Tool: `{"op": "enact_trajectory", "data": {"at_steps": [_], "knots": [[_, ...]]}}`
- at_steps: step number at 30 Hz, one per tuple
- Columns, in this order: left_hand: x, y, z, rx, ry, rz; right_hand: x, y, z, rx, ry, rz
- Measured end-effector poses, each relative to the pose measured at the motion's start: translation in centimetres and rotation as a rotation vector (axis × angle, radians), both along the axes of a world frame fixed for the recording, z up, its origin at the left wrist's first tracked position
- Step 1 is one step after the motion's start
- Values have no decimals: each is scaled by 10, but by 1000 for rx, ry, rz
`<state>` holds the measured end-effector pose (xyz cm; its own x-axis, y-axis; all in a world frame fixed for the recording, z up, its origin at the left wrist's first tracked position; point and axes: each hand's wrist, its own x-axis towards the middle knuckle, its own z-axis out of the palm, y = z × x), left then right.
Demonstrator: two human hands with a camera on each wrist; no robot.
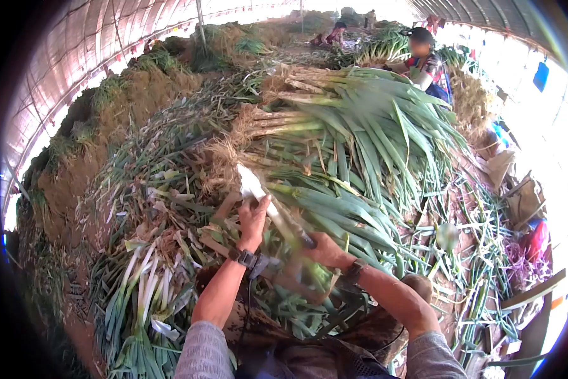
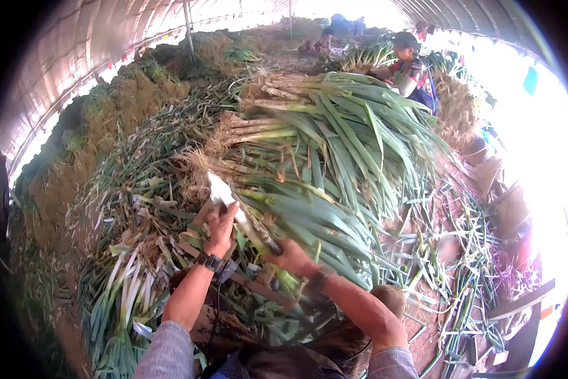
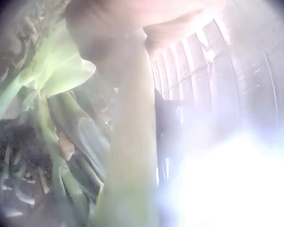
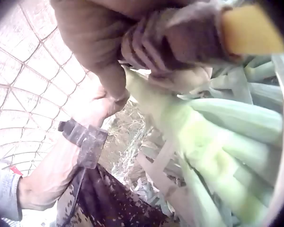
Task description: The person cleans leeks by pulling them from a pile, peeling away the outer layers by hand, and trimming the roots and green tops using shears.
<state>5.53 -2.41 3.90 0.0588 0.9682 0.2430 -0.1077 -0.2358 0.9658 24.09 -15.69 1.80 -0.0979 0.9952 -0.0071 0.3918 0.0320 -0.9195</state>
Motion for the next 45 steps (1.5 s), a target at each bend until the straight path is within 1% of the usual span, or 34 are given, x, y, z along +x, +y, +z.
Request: {"op": "enact_trajectory", "data": {"at_steps": [3,5,7,9,10,11,13,14,15,17,19,21,22,23,24,25,27,28,29,30,31,32,33,34,35,36,37,38,39,40,41,42,43,45], "knots": [[-5,-8,6,24,-15,-78,1,5,-27,2,13,-22],[-23,9,-5,-20,277,-4,6,-2,-8,22,-82,-71],[-24,12,-9,142,198,126,6,-10,10,-32,31,-29],[-20,6,7,380,269,293,14,-10,8,14,-47,-2],[-28,31,-28,277,201,192,16,-9,5,53,-111,47],[-30,2,13,27,85,-142,17,-11,9,59,-113,40],[-36,3,-1,-269,-185,-309,19,-18,16,-104,-74,153],[-39,4,-7,-282,-147,-371,23,-17,4,-59,-140,182],[-44,14,-12,-284,-146,-360,26,-19,5,-60,-137,192],[-75,28,-25,668,951,-460,32,-28,5,-61,-69,180],[-80,33,-3,-232,380,-671,46,-28,-4,-33,-25,226],[-93,19,37,-212,425,-756,46,-36,34,-77,-46,246],[-100,22,51,-226,434,-725,44,-40,46,-119,-53,249],[-104,25,61,-156,511,-796,45,-43,51,-165,-66,243],[-106,26,74,-79,583,-869,45,-41,45,-115,-107,249],[-111,29,91,-80,583,-860,47,-42,42,-113,-108,258],[-130,33,128,20,879,-582,39,-51,63,-82,-11,209],[-159,78,90,328,609,-517,51,-46,37,-138,-90,243],[-217,128,63,12,133,-57,45,-58,36,-148,-84,254],[-309,204,46,286,560,486,43,-69,46,-34,-80,226],[-359,206,72,237,625,678,49,-67,60,108,-93,176],[-374,189,113,72,1016,808,53,-70,66,40,-137,150],[-369,159,136,9,1168,802,58,-67,39,-10,-176,57],[-353,135,150,-43,1319,808,47,-67,52,-46,-163,9],[-336,125,141,-42,1326,812,35,-61,66,-68,-147,-32],[-317,118,126,121,1357,794,34,-52,49,47,-264,-48],[-288,110,115,294,1376,767,30,-46,41,58,-254,-60],[-237,84,101,289,942,509,26,-44,35,86,-340,-114],[-194,62,83,299,1014,150,24,-41,32,113,-439,-165],[-157,42,47,441,799,-249,21,-39,30,148,-481,-178],[-109,-3,41,298,785,-373,18,-37,29,145,-500,-166],[-69,-28,12,118,520,-433,13,-35,27,204,-530,-183],[-42,-41,-8,-83,328,-611,9,-33,23,264,-553,-198],[11,-76,-23,-309,-155,-493,4,-33,19,266,-568,-175]]}}
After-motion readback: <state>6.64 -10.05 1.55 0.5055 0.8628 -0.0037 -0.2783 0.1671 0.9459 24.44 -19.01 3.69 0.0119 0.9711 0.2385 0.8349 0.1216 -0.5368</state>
